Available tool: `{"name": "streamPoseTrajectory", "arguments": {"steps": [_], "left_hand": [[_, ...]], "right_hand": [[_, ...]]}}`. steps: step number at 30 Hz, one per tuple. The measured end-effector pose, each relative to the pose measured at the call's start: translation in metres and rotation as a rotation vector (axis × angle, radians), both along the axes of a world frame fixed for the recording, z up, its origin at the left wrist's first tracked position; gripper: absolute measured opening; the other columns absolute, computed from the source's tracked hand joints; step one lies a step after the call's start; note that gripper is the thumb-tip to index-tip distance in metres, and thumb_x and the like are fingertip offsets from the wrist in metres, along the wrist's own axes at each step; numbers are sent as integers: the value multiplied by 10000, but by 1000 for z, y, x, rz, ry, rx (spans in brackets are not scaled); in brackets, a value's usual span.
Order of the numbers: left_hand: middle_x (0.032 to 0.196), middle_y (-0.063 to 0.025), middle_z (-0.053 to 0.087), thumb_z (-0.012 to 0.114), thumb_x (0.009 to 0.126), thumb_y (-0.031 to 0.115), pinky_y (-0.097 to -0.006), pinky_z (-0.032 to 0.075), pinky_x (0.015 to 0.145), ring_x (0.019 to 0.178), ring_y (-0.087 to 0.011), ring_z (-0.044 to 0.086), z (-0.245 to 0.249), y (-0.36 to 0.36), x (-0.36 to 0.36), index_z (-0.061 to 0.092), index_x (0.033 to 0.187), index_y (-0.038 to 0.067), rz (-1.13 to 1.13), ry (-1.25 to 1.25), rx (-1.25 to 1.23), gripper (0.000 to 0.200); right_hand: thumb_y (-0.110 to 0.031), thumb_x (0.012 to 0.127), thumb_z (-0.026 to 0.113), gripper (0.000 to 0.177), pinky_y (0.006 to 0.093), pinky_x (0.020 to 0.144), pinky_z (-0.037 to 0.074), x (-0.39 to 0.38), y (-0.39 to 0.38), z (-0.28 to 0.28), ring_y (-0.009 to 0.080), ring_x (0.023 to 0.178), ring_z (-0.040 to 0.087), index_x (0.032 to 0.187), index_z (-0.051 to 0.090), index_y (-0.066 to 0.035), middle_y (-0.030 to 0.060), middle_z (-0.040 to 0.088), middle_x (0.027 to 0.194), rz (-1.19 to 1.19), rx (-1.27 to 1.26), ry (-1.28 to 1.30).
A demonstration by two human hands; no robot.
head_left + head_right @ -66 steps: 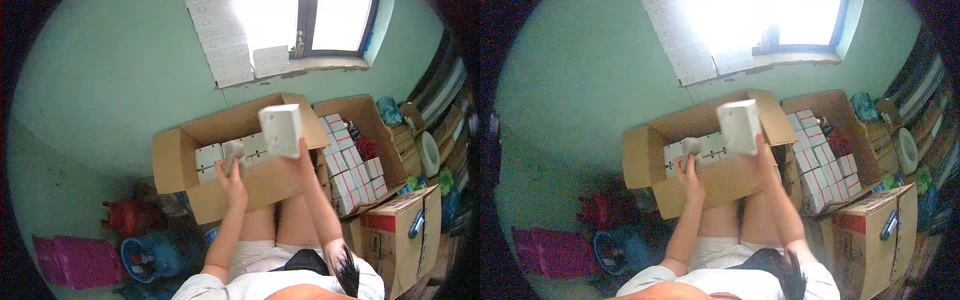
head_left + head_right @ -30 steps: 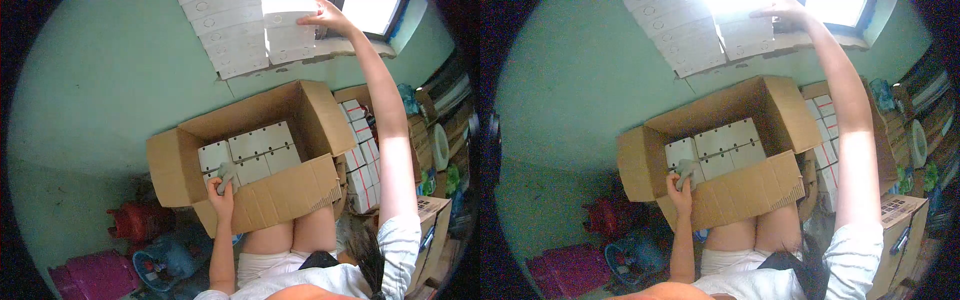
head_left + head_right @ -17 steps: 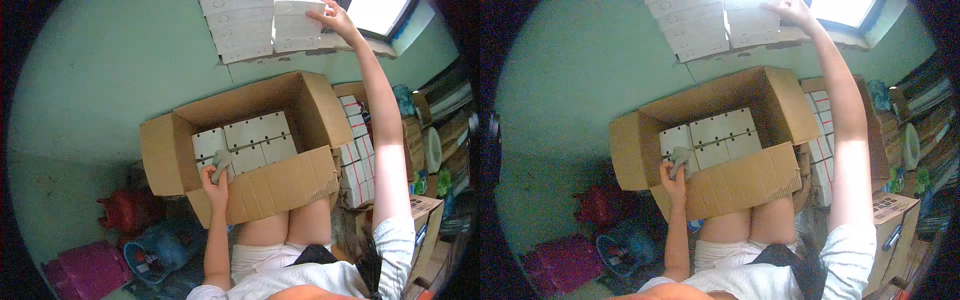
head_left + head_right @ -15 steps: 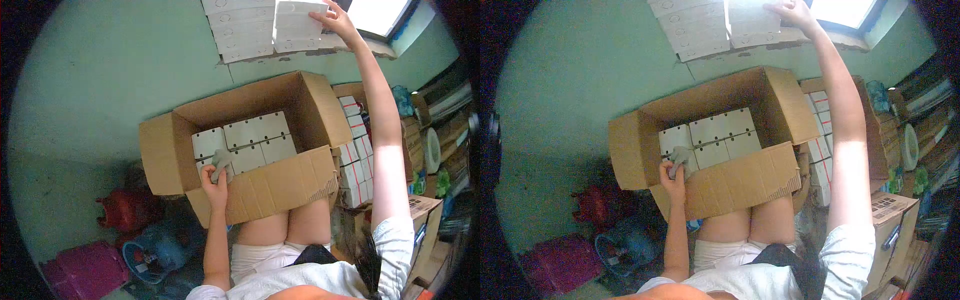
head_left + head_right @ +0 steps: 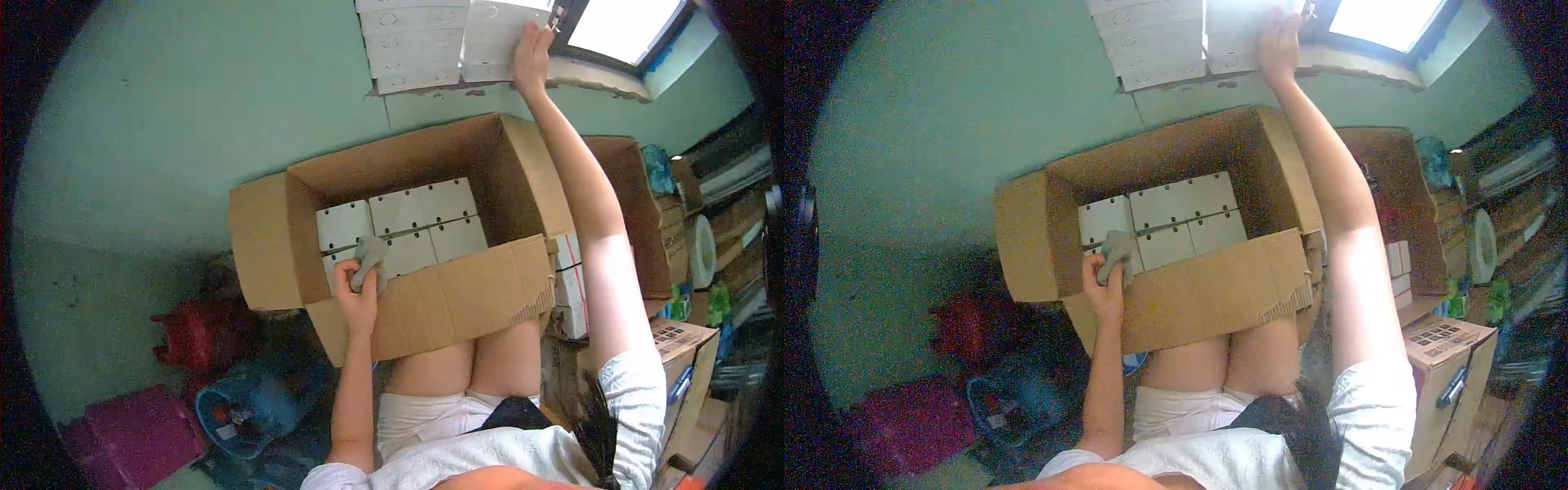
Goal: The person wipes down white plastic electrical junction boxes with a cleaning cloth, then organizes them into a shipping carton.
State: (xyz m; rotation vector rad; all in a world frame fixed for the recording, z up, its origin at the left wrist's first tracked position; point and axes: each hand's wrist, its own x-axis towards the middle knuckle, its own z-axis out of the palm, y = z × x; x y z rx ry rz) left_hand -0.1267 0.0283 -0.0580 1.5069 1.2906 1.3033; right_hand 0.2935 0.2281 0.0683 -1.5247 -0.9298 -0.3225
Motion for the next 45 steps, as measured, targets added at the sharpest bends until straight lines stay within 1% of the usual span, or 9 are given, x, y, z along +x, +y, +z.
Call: {"name": "streamPoseTrajectory", "arguments": {"steps": [7,15,20,22,26,35,39,41,45], "left_hand": [[912,-7,477,646,843,19,-252,408,802,872,-113,477,1,0,-3,466,950,40,-19,-53,-18,211],[915,-19,476,628,837,4,-278,403,851,899,-131,483,-2,2,-3,463,957,41,-28,-77,-86,207],[1023,-20,496,645,853,58,-280,399,860,926,-141,484,-6,2,-3,507,1029,74,85,-185,-66,224],[1064,-24,502,639,863,57,-286,395,879,950,-143,486,3,1,0,506,1049,79,92,-330,-185,230],[1059,-78,581,589,913,74,-273,437,829,940,-139,545,-1,4,-5,469,1149,69,31,-208,-78,264],[1093,-38,544,623,865,64,-294,414,890,1022,-152,504,7,2,-7,519,1130,93,-12,-314,-254,286],[1101,-36,546,627,866,69,-291,420,881,1020,-151,507,1,3,-8,523,1127,102,-18,-312,-207,283],[1019,-56,584,587,913,65,-226,464,613,812,-97,548,-2,5,-7,487,1114,89,-9,-279,-174,226],[1031,-47,581,588,916,74,-246,473,717,900,-114,548,3,3,-5,489,1127,90,5,-300,-213,234]], "right_hand": [[-522,961,349,524,520,864,414,-4,5,3,500,1002,547,1160,466,-52,271,594,1085,-191,-79,130],[-534,982,312,631,457,974,382,11,6,0,428,1161,507,1291,468,-6,245,569,1213,-113,-37,123],[-467,953,466,576,469,993,372,-29,-17,-32,405,1220,457,1264,489,18,225,510,1304,-429,124,-172],[-423,921,509,407,497,862,428,-75,-40,-68,447,980,565,1127,515,-72,231,616,1033,-279,235,-585],[-465,874,573,553,506,952,415,-125,-78,-114,403,1169,488,1193,523,-17,260,540,1198,824,-1152,-1026],[-736,561,726,1234,449,1110,308,-101,-69,-236,395,1375,276,1440,284,9,284,264,1479,681,-1486,-749],[-726,543,744,1231,457,1078,342,-114,-66,-204,414,1342,328,1409,314,36,287,360,1425,615,-1678,-736],[-710,526,763,1170,454,1026,393,-104,-57,-218,405,1261,442,1358,392,25,289,488,1310,656,-1507,-446],[-636,614,762,991,448,975,432,-92,-64,-236,394,1157,543,1293,462,21,259,582,1203,710,-1384,-434]]}}
